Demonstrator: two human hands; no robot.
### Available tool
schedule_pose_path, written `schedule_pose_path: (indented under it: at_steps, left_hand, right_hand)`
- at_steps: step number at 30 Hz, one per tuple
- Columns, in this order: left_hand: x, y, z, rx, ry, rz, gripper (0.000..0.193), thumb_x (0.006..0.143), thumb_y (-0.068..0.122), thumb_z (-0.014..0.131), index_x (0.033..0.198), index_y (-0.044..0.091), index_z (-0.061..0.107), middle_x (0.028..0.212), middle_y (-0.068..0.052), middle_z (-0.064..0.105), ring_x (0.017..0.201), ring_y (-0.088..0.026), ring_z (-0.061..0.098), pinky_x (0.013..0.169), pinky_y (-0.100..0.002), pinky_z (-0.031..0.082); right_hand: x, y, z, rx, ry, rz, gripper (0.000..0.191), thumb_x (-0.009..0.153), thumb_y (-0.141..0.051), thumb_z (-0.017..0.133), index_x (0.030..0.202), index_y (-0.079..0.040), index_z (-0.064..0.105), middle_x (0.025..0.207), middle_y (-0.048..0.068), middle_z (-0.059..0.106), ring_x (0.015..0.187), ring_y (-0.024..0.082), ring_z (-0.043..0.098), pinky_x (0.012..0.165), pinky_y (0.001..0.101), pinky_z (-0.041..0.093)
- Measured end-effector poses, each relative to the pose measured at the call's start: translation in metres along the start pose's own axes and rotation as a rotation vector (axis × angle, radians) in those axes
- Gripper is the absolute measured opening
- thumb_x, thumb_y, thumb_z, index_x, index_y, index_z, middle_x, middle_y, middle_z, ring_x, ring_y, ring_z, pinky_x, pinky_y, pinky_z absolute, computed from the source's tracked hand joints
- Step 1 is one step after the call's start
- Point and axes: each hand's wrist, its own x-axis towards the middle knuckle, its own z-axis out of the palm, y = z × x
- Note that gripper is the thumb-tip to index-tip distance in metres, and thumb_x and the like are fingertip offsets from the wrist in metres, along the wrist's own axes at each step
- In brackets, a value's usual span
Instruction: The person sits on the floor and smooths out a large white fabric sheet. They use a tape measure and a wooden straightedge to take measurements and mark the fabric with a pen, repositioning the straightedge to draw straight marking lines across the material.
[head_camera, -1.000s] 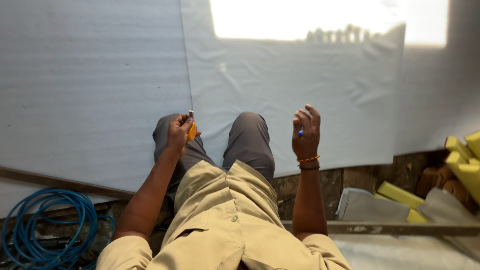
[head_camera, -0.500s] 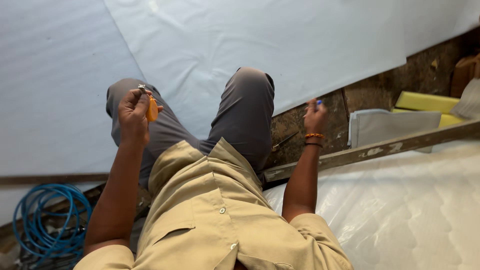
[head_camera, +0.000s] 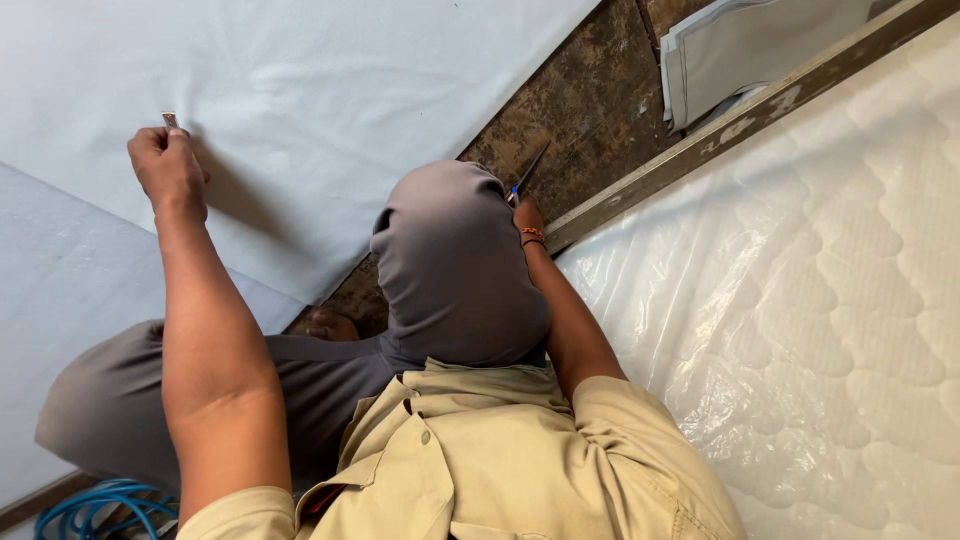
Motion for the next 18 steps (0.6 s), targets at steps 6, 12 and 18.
schedule_pose_path:
  at_steps: [6,12,18]
  left_hand:
    - [0.005,-0.010,-0.005,-0.066,-0.024,-0.009,0.018,0.108,0.020,0.057,0.102,0.004,0.055,0.109,-0.006,0.051,0.078,-0.014,0.056,0.062,-0.031,0.052]
    - [0.017,-0.030,-0.001,0.121,0.034,0.158,0.019,0.107,0.020,0.060,0.103,0.001,0.060,0.119,-0.013,0.052,0.103,-0.026,0.055,0.095,-0.040,0.048]
    - [0.035,-0.045,0.004,0.146,0.162,0.312,0.017,0.097,0.021,0.068,0.098,0.004,0.066,0.108,-0.019,0.059,0.101,-0.037,0.059,0.091,-0.047,0.048]
  right_hand:
    - [-0.003,-0.025,-0.001,0.002,0.019,0.095,0.057,0.091,-0.056,0.068,0.088,0.001,0.067,0.082,0.022,0.070,0.075,0.041,0.068,0.068,0.0524,0.053]
    - [0.054,-0.030,-0.027,0.032,0.222,0.211,0.065,0.086,-0.061,0.072,0.088,0.003,0.071,0.087,0.025,0.073,0.079,0.042,0.070,0.071,0.0529,0.055]
    - [0.080,-0.041,-0.037,0.108,0.082,0.146,0.051,0.087,-0.043,0.065,0.103,0.005,0.069,0.103,0.026,0.071,0.093,0.040,0.069,0.072,0.0475,0.051]
